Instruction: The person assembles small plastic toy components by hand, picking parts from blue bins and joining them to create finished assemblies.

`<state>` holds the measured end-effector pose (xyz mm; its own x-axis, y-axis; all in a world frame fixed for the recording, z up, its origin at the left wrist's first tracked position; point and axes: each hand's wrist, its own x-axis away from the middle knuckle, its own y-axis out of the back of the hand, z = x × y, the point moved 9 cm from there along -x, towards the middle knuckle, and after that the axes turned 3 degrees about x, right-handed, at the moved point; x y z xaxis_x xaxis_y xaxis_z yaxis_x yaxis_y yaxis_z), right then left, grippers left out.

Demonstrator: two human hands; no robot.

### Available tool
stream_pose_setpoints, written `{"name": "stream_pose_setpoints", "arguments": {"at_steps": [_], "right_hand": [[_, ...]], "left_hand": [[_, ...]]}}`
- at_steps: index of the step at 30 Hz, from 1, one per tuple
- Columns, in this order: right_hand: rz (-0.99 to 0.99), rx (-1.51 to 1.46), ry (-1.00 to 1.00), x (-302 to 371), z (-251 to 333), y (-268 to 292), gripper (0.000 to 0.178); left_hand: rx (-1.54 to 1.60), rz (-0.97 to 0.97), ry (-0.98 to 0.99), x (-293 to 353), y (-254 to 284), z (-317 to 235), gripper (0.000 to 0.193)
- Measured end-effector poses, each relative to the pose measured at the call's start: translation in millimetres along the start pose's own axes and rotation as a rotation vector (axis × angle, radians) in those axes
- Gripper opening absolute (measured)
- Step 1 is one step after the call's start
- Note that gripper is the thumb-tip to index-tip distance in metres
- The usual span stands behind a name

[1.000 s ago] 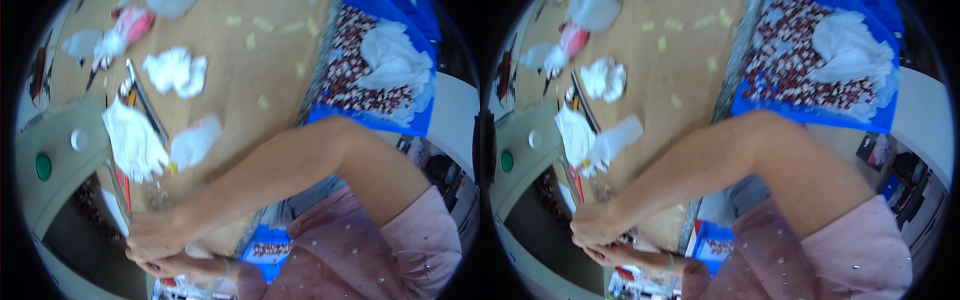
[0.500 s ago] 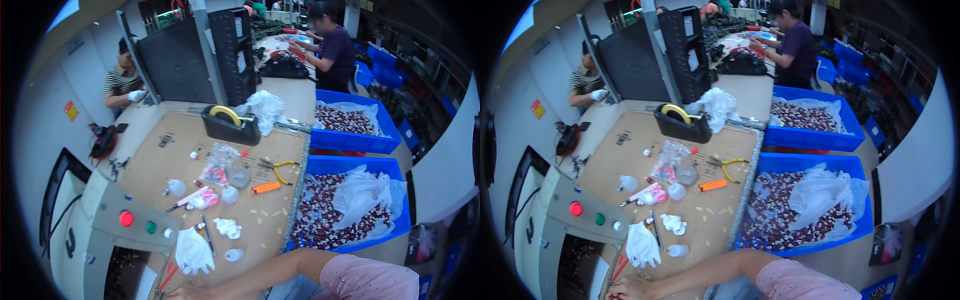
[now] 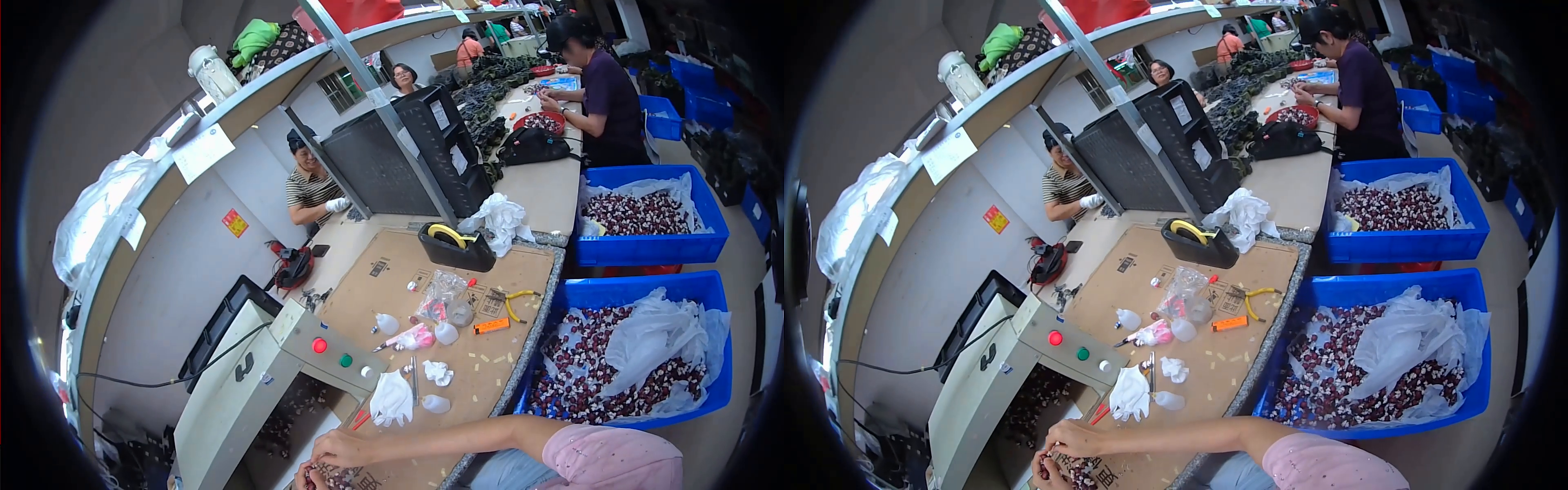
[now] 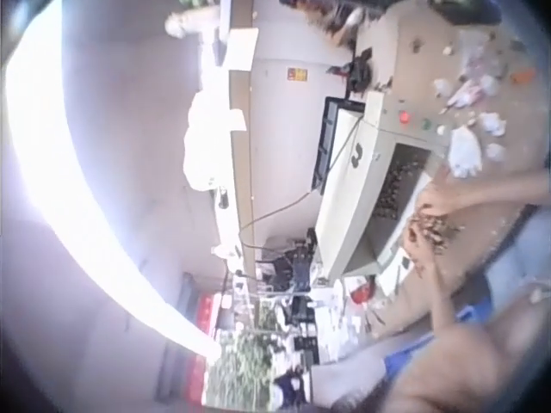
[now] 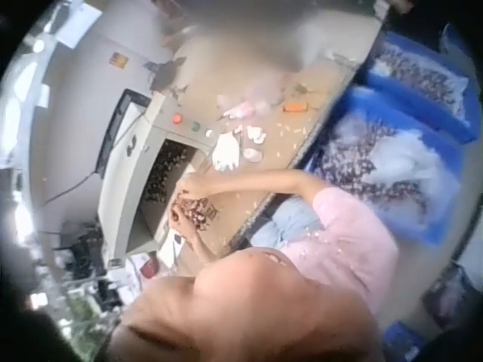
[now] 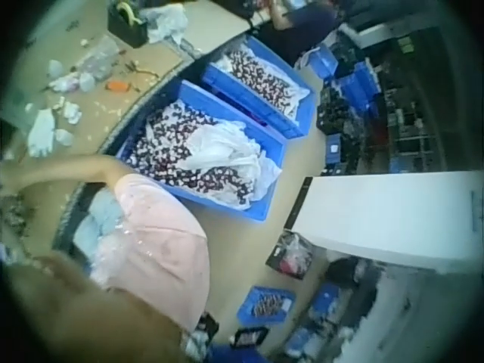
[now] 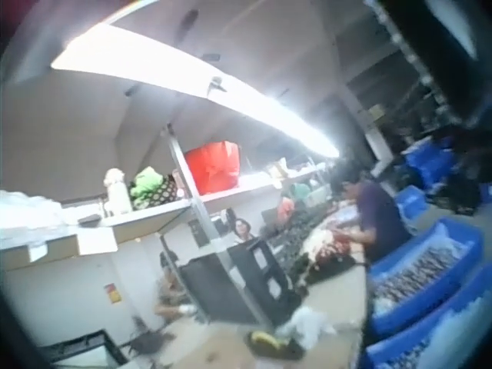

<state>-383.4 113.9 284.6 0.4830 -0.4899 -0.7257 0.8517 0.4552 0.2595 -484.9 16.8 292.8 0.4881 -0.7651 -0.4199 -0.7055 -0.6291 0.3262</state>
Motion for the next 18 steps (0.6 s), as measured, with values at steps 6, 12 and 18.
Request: {"name": "stream_pose_setpoints", "arguments": {"at_steps": [6, 12, 18], "right_hand": [[-0.092, -0.113, -0.071, 47, 86, 49, 0.017], [-0.648, 0.217, 0.043, 128, 181, 196, 0.020], [-1.339, 0.835, 0.517, 236, 340, 291, 0.003]], "left_hand": [[0.185, -0.079, 0.088, 65, 23, -25, 0.012], [0.229, -0.155, 0.240, 131, 66, 33, 0.019], [0.220, -0.254, 0.287, 155, 104, 36, 0.019]]}}
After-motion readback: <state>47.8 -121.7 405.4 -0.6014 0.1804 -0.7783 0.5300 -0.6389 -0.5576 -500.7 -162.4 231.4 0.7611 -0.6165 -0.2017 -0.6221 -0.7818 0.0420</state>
